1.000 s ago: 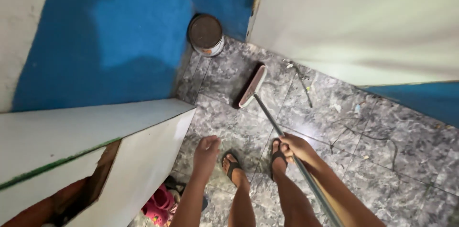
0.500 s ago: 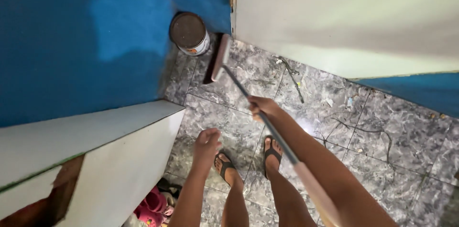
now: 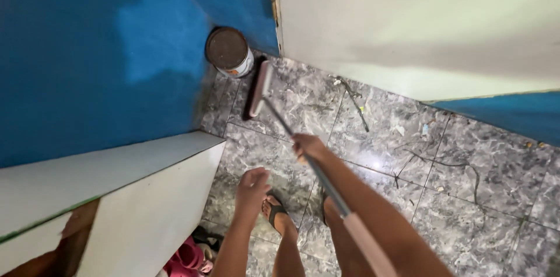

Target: Sweep the floor and organize shoes.

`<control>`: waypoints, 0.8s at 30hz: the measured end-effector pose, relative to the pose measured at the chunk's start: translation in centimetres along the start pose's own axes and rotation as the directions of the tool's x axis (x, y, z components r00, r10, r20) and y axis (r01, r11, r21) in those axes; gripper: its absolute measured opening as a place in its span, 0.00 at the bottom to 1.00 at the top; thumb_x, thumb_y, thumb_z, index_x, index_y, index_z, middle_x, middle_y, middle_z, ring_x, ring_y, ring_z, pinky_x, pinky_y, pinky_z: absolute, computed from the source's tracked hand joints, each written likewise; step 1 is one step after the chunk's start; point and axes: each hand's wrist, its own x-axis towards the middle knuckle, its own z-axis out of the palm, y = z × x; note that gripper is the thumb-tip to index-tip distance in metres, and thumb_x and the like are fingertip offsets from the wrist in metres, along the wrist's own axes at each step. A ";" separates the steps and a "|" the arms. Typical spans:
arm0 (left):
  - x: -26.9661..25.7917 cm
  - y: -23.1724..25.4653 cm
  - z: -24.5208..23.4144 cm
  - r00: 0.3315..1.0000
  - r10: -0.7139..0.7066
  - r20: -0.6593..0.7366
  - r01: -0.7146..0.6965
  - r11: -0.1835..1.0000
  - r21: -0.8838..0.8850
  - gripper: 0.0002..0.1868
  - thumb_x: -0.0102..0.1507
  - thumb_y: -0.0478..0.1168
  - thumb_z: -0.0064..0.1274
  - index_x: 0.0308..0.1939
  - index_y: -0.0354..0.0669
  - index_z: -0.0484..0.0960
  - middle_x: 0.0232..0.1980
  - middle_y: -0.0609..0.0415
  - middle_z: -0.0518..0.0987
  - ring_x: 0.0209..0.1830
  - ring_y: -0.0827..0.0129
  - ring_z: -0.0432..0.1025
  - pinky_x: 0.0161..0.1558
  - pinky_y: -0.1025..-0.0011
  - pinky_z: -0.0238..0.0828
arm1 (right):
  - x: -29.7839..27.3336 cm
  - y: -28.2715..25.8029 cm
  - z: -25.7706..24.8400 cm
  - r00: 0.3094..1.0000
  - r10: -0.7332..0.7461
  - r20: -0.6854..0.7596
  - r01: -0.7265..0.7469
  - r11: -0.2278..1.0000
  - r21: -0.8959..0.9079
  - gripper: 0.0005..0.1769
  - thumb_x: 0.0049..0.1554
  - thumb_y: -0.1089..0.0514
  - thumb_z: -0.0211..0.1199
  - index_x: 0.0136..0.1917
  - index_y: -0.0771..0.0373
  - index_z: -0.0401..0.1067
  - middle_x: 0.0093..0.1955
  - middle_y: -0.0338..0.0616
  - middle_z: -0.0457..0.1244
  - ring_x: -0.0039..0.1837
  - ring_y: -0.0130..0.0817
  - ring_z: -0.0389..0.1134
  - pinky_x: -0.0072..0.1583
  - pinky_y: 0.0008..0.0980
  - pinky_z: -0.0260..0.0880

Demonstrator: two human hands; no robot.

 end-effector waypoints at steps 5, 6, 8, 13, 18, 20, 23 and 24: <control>-0.6 0.0 -0.6 1.000 0.002 -0.025 0.000 0.997 0.079 0.17 0.63 0.47 0.56 0.53 0.45 0.81 0.49 0.56 0.84 0.38 0.70 0.79 0.33 0.75 0.71 | -3.3 1.9 -13.0 0.962 0.050 0.268 -0.078 0.992 0.096 0.20 0.64 0.49 0.51 0.31 0.52 0.61 0.20 0.33 0.50 0.19 0.27 0.47 0.21 0.31 0.44; -0.5 -0.2 -0.5 0.999 0.012 -0.037 -0.009 0.996 0.089 0.17 0.63 0.46 0.57 0.53 0.44 0.81 0.48 0.55 0.84 0.38 0.69 0.79 0.32 0.74 0.71 | -5.4 1.9 -15.4 0.969 0.055 0.242 -0.075 0.994 0.078 0.29 0.66 0.43 0.49 0.25 0.53 0.54 0.17 0.33 0.47 0.17 0.28 0.44 0.19 0.33 0.41; -0.3 0.0 -0.2 0.999 0.009 -0.031 -0.007 0.997 0.074 0.17 0.63 0.45 0.57 0.53 0.42 0.81 0.49 0.54 0.84 0.39 0.68 0.79 0.34 0.73 0.73 | -7.8 3.1 -18.7 0.989 0.114 0.097 -0.132 0.971 0.200 0.22 0.66 0.46 0.52 0.31 0.53 0.58 0.22 0.32 0.51 0.19 0.23 0.46 0.21 0.28 0.43; -1.0 -1.1 -0.6 0.995 0.094 0.028 -0.096 0.992 0.084 0.16 0.64 0.44 0.57 0.51 0.38 0.81 0.52 0.55 0.83 0.46 0.72 0.78 0.41 0.72 0.80 | -16.6 7.1 -18.5 0.975 0.131 -0.178 -0.081 0.961 0.264 0.04 0.63 0.55 0.56 0.52 0.54 0.68 0.28 0.30 0.55 0.23 0.17 0.47 0.25 0.23 0.44; 1.3 -5.8 -2.7 0.993 0.108 0.045 -0.111 0.992 0.067 0.15 0.64 0.43 0.57 0.52 0.40 0.80 0.50 0.54 0.82 0.44 0.73 0.77 0.40 0.71 0.78 | -22.0 8.0 -8.1 0.993 0.117 -0.017 -0.118 0.989 -0.088 0.17 0.60 0.52 0.64 0.62 0.50 0.69 0.28 0.34 0.54 0.23 0.23 0.48 0.26 0.30 0.45; 0.1 -4.8 -3.9 0.999 0.031 0.022 -0.033 0.992 0.120 0.15 0.65 0.45 0.55 0.53 0.42 0.80 0.48 0.54 0.82 0.40 0.71 0.77 0.35 0.70 0.73 | -18.8 12.1 -4.6 0.986 0.160 0.039 -0.156 0.983 -0.101 0.15 0.60 0.52 0.62 0.60 0.49 0.69 0.28 0.36 0.55 0.23 0.24 0.49 0.26 0.30 0.46; -1.3 -3.7 -5.6 1.000 -0.007 -0.013 0.009 0.988 0.155 0.15 0.66 0.47 0.54 0.53 0.47 0.80 0.46 0.58 0.82 0.35 0.71 0.78 0.30 0.71 0.68 | -14.1 17.7 -0.9 0.964 0.194 0.183 -0.148 0.960 -0.238 0.11 0.61 0.55 0.62 0.55 0.60 0.69 0.31 0.41 0.60 0.25 0.28 0.57 0.27 0.34 0.55; -1.8 -3.5 -6.2 1.000 0.022 -0.015 -0.020 0.989 0.145 0.14 0.65 0.47 0.53 0.53 0.49 0.80 0.46 0.62 0.82 0.34 0.73 0.78 0.30 0.72 0.69 | -12.7 19.6 0.1 0.943 0.200 0.265 -0.101 0.933 -0.346 0.12 0.63 0.58 0.62 0.52 0.71 0.70 0.34 0.45 0.64 0.28 0.31 0.65 0.28 0.38 0.64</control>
